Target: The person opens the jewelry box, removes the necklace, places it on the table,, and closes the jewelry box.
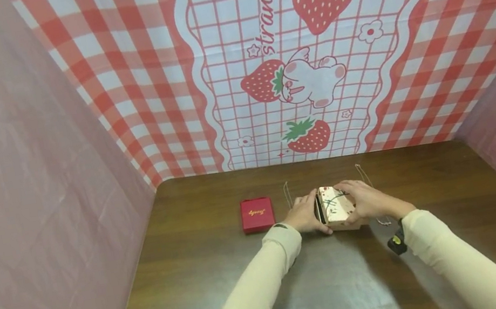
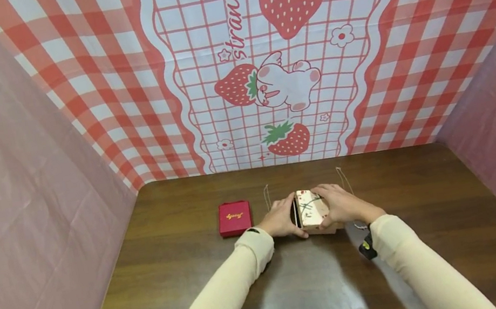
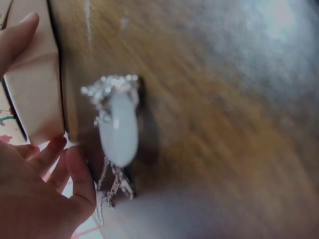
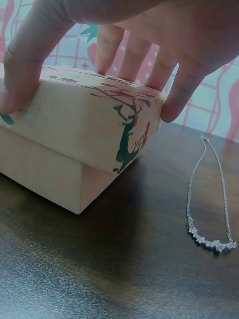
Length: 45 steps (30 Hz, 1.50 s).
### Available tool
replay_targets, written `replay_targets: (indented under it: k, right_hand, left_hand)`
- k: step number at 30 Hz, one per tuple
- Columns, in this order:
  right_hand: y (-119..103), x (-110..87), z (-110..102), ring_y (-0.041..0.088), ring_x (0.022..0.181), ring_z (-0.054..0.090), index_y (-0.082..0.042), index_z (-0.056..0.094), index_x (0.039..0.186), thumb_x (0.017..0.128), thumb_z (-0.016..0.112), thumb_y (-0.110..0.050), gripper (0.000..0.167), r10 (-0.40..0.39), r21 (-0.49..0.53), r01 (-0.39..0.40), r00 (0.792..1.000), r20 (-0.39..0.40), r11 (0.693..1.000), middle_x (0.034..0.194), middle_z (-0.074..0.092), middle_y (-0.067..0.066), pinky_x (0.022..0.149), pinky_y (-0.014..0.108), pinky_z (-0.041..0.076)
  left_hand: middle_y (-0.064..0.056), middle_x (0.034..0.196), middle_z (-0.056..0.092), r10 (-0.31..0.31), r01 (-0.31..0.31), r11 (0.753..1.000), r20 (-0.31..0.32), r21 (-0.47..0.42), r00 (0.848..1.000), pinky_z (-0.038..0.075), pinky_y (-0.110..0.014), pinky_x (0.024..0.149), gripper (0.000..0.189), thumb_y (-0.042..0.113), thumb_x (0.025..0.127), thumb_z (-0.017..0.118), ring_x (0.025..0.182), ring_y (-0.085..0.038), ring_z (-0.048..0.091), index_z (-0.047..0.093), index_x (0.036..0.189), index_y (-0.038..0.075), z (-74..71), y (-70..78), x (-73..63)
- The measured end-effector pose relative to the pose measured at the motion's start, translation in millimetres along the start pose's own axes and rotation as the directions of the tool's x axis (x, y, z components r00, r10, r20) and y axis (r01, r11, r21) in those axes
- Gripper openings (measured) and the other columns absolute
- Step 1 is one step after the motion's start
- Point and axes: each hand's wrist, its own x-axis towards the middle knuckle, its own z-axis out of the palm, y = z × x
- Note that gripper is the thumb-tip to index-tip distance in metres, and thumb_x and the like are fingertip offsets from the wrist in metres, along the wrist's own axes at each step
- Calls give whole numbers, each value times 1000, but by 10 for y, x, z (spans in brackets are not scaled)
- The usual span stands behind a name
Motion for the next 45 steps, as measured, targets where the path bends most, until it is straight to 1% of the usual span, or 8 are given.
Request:
replay_targets:
  k: [9, 18, 24, 28, 32, 36, 40, 45]
  right_hand:
    - [-1, 19, 39, 52, 125, 43, 6, 48, 135, 56, 88, -29, 95, -12, -20, 12, 1000, 3, 1000, 137, 49, 31, 101, 67, 38]
    - [-60, 54, 43, 52, 124, 44, 6, 48, 135, 57, 89, -28, 94, -25, -28, 25, 1000, 1, 999, 136, 51, 29, 100, 65, 39]
    - [-73, 53, 38, 52, 123, 44, 6, 49, 135, 57, 90, -28, 94, -26, -41, 26, 1000, 7, 999, 135, 51, 29, 100, 65, 39]
    - [-74, 59, 37, 51, 122, 45, 6, 49, 135, 57, 90, -28, 94, -33, -49, 34, 999, 11, 998, 134, 51, 29, 99, 65, 40]
    - [-68, 71, 53, 50, 121, 46, 6, 49, 134, 56, 90, -28, 95, -35, -61, 36, 999, 12, 998, 134, 52, 28, 97, 64, 42]
    - [-47, 74, 104, 51, 121, 45, 6, 50, 134, 56, 90, -28, 94, -38, -86, 41, 999, 37, 995, 135, 51, 29, 98, 64, 41]
    - [-3, 60, 170, 53, 123, 44, 6, 51, 133, 55, 91, -30, 95, -38, -88, 42, 998, 50, 995, 136, 50, 31, 100, 66, 39]
    - [55, 45, 217, 53, 126, 42, 6, 49, 135, 55, 91, -30, 97, -40, -42, 42, 999, 29, 998, 138, 48, 32, 102, 67, 37]
  left_hand:
    - [-6, 158, 35, 31, -29, 999, 51, -38, 998, 37, -35, 113, 127, 46, 61, 90, 142, -23, 34, 13, 156, 10, -25, -50, -29]
    - [-6, 159, 32, 15, -10, 998, 66, -70, 998, 34, -34, 115, 128, 47, 63, 89, 144, -21, 31, 11, 157, 10, -35, -58, -60]
    - [-7, 160, 30, 6, 7, 988, 87, -156, 996, 36, -37, 114, 126, 55, 67, 84, 144, -22, 32, 8, 158, 13, -57, -46, -79]
    - [-8, 160, 28, -6, 28, 971, 93, -238, 996, 36, -42, 114, 116, 61, 76, 74, 145, -26, 32, 6, 158, 16, -90, -26, -92]
    - [-10, 159, 31, -31, 57, 951, 90, -302, 995, 37, -45, 113, 104, 59, 82, 68, 144, -28, 34, 7, 158, 20, -107, -11, -98]
    - [-11, 157, 35, -44, 63, 964, 78, -259, 996, 37, -43, 113, 103, 57, 82, 69, 143, -27, 35, 9, 158, 21, -76, -14, -88]
    - [-7, 156, 37, -1, 12, 980, 57, -197, 998, 36, -41, 114, 100, 53, 82, 72, 143, -26, 36, 14, 157, 22, -36, -20, -65]
    - [0, 156, 38, 40, -31, 986, 52, -165, 998, 34, -40, 115, 89, 50, 83, 72, 142, -24, 35, 26, 155, 22, -55, 0, -64]
